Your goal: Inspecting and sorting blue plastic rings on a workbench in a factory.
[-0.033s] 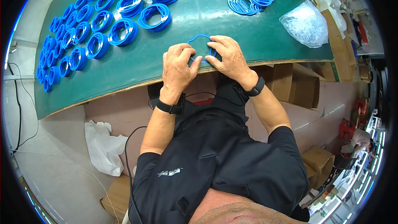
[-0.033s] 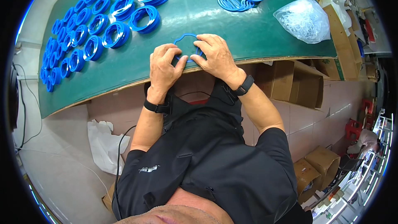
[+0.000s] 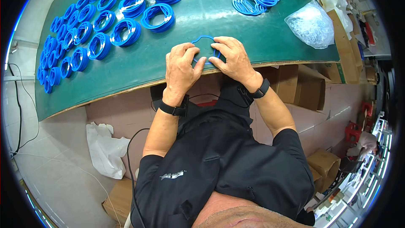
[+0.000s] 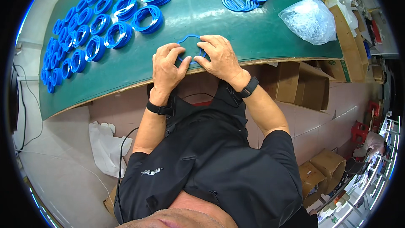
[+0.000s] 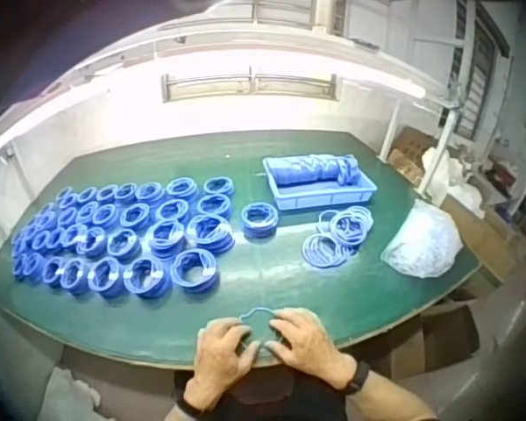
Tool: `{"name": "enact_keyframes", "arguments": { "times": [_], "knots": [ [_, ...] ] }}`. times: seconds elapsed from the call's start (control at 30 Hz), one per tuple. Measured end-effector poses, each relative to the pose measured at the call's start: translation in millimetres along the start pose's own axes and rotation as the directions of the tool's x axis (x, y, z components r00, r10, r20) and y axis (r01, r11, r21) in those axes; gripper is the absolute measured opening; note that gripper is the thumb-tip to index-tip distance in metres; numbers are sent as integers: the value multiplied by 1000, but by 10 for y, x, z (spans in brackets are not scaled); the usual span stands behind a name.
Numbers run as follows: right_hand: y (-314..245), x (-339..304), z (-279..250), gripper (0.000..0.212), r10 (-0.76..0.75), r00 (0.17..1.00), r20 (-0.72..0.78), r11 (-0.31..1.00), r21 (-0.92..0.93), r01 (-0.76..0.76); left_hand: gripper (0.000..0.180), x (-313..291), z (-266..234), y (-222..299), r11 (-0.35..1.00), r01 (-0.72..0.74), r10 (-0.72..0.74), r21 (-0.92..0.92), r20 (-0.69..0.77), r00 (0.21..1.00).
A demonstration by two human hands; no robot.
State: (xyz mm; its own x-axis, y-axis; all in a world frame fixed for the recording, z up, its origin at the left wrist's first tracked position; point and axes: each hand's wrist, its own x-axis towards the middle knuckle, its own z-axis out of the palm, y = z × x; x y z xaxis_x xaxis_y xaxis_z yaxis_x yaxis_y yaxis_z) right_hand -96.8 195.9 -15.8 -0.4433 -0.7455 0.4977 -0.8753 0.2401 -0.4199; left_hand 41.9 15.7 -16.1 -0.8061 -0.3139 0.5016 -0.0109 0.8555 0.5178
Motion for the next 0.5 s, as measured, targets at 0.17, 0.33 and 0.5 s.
{"name": "enact_keyframes", "arguments": {
  "times": [0.17,0.33,0.5],
  "knots": [
    [-22,-7,-9,45,-26,999,22,1000,13,26,42,22,11,15,999,37,-37,34,1,999],
    [-90,-8,7,48,-76,997,27,997,-12,76,43,25,34,-8,997,45,-47,59,40,998],
    [-152,-19,74,55,-130,991,27,991,-29,131,40,54,64,-12,995,90,-91,47,19,996]
  ]
}}
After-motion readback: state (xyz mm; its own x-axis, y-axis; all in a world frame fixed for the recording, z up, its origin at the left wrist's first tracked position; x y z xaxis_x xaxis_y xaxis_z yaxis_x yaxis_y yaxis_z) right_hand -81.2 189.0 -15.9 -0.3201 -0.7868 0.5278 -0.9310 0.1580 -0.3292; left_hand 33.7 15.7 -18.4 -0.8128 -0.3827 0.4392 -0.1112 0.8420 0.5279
